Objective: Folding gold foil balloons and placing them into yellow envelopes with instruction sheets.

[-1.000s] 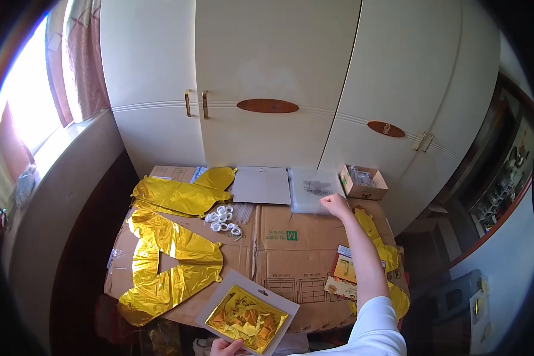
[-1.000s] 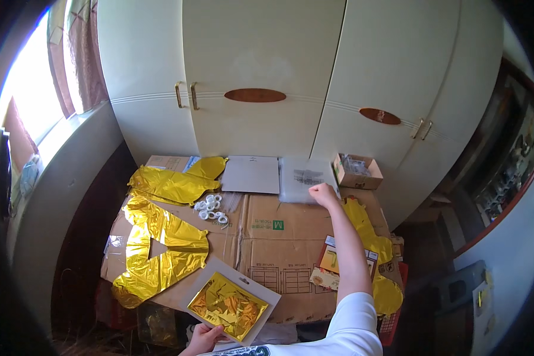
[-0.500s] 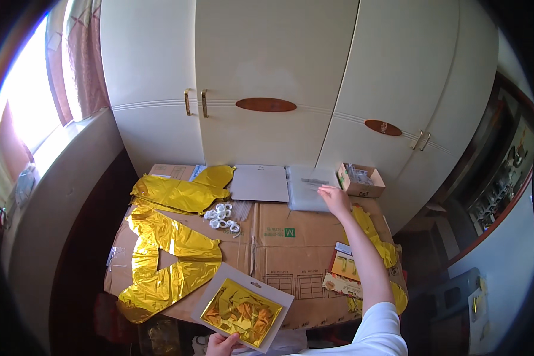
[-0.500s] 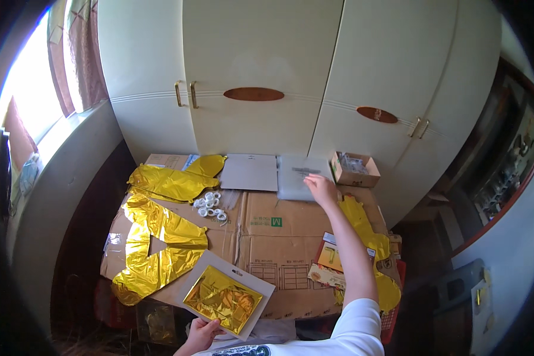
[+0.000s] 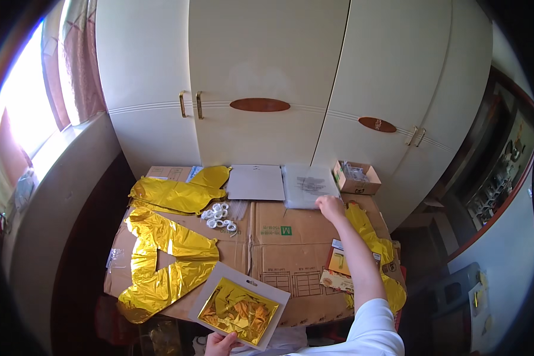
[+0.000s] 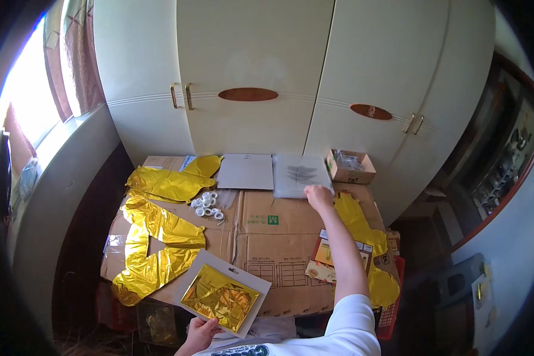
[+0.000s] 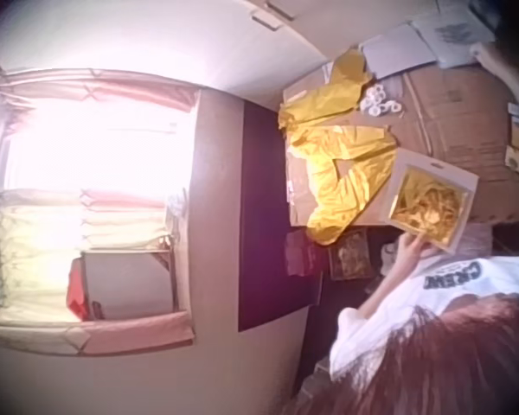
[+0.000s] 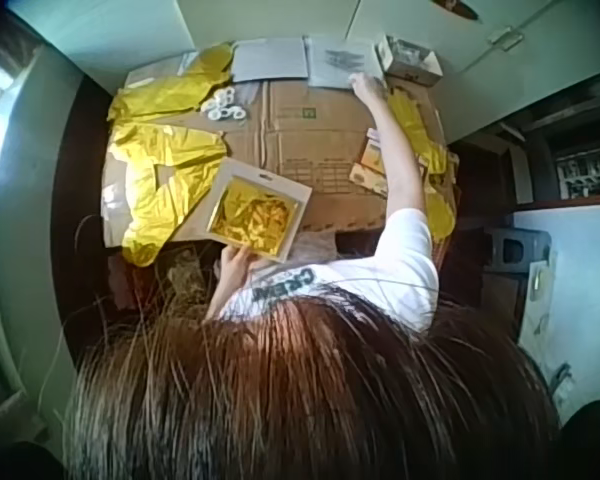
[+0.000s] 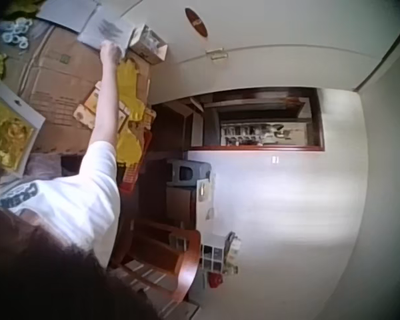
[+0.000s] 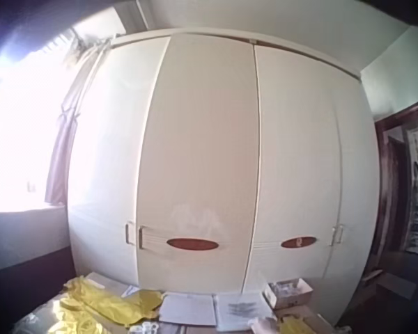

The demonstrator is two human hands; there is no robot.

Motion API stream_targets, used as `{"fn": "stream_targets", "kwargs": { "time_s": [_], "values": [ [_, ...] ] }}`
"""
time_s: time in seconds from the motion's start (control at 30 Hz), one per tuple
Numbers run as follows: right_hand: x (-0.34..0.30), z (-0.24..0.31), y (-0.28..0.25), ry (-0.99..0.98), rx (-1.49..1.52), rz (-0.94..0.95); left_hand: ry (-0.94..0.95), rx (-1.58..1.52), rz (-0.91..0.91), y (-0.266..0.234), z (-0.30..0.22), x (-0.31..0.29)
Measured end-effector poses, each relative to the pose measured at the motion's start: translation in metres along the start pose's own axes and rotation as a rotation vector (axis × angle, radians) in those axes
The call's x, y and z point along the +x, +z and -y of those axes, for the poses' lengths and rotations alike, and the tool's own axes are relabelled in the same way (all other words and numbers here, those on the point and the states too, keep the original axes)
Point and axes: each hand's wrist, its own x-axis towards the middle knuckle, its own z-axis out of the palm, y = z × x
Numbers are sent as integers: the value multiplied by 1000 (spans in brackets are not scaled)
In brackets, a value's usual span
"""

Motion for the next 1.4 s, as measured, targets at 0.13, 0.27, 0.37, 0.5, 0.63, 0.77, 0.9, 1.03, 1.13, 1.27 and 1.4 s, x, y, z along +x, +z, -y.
{"fn": "stream_targets", "kwargs": {
  "time_s": [0.13,0.27,0.37,0.5,0.63,0.77,0.9,1.03,1.13,1.27,1.4],
  "values": [
    [5,13,-14,170,-62,-12,49,165,2,38,-24,-8],
    [7,0,-5,188,-74,-31,42,171,12,37,-20,-6],
    [2,11,-14,164,23,-127,9,59,9,13,-4,-3],
    [-13,23,-32,-29,-34,-522,-5,0,7,7,0,1],
    [-98,112,-46,-303,-125,-446,50,-11,-21,4,-8,-3],
    [-181,157,-6,-407,-178,-141,99,-40,-4,4,-14,4],
    [-197,175,0,-387,-62,44,93,-50,-27,13,-22,0],
    [-204,168,9,-455,-61,-27,91,-56,-86,22,-17,2],
    [-209,166,21,-520,-235,-46,61,-41,-120,24,-10,2],
    [-211,171,15,-597,-317,-101,43,-41,-158,32,-4,-3],
    [-209,175,8,-570,-301,47,52,-37,-164,32,1,-3]
  ]
}}
